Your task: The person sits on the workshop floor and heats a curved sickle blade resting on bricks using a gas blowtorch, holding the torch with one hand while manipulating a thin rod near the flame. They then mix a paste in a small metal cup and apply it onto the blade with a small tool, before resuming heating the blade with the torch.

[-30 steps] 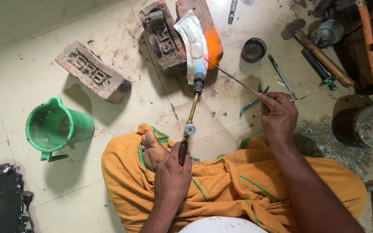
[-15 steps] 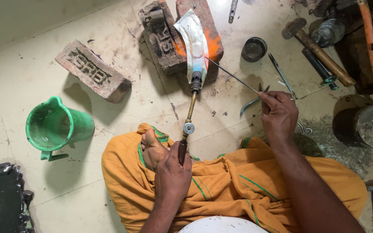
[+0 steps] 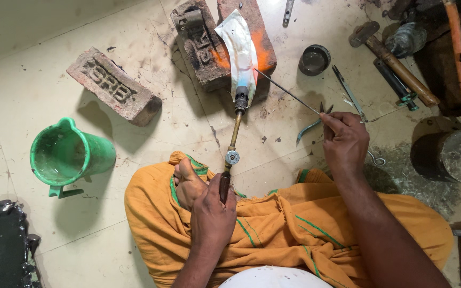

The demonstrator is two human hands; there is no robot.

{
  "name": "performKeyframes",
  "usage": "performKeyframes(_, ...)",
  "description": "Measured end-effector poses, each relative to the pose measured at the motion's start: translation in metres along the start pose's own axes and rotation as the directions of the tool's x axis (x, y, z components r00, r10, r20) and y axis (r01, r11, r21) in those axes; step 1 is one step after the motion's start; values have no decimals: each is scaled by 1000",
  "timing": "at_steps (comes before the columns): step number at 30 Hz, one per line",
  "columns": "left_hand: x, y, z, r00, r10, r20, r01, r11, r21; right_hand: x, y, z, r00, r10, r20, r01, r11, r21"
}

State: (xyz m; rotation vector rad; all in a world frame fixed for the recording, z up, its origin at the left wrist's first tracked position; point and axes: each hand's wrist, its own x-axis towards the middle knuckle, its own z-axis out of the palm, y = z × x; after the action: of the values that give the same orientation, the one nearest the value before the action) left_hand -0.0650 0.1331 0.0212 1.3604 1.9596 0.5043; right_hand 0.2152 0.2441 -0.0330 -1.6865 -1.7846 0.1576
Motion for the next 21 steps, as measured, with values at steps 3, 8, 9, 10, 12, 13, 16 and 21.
performKeyframes(3, -1, 0, 0, 996, 63, -56, -64, 998, -19, 0, -1, 0, 1000, -13, -10, 13, 1000, -2)
performKeyframes(8, 0, 1, 0, 998, -50, 24, 50, 999, -1, 0, -1, 0, 1000, -20, -11, 19, 1000, -23)
performKeyframes(9, 0, 1, 0, 999, -45, 22, 45, 999, 3, 0, -1, -1, 1000, -17, -13, 17, 1000, -16)
performKeyframes(10, 0, 1, 0, 1000, -23, 9, 23, 1000, 0, 0, -1, -1, 1000, -14, -15, 14, 1000, -8)
performKeyframes(12, 0, 0, 0, 1000, 22, -19, -22, 1000, -3, 1, -1, -1, 1000, -11, -17, 11, 1000, -10)
performKeyframes(13, 0, 0, 0, 999, 24, -21, -24, 1000, -2, 1, -1, -1, 1000, -9, -17, 9, 1000, -10)
performKeyframes(16, 0, 0, 0, 1000, 14, -11, -14, 1000, -1, 1, -3, -1, 999, -27, -22, 26, 999, -25)
performKeyframes(21, -1, 2, -2, 999, -43, 18, 43, 999, -27, 1, -4, -2, 999, -27, -23, 26, 999, -25)
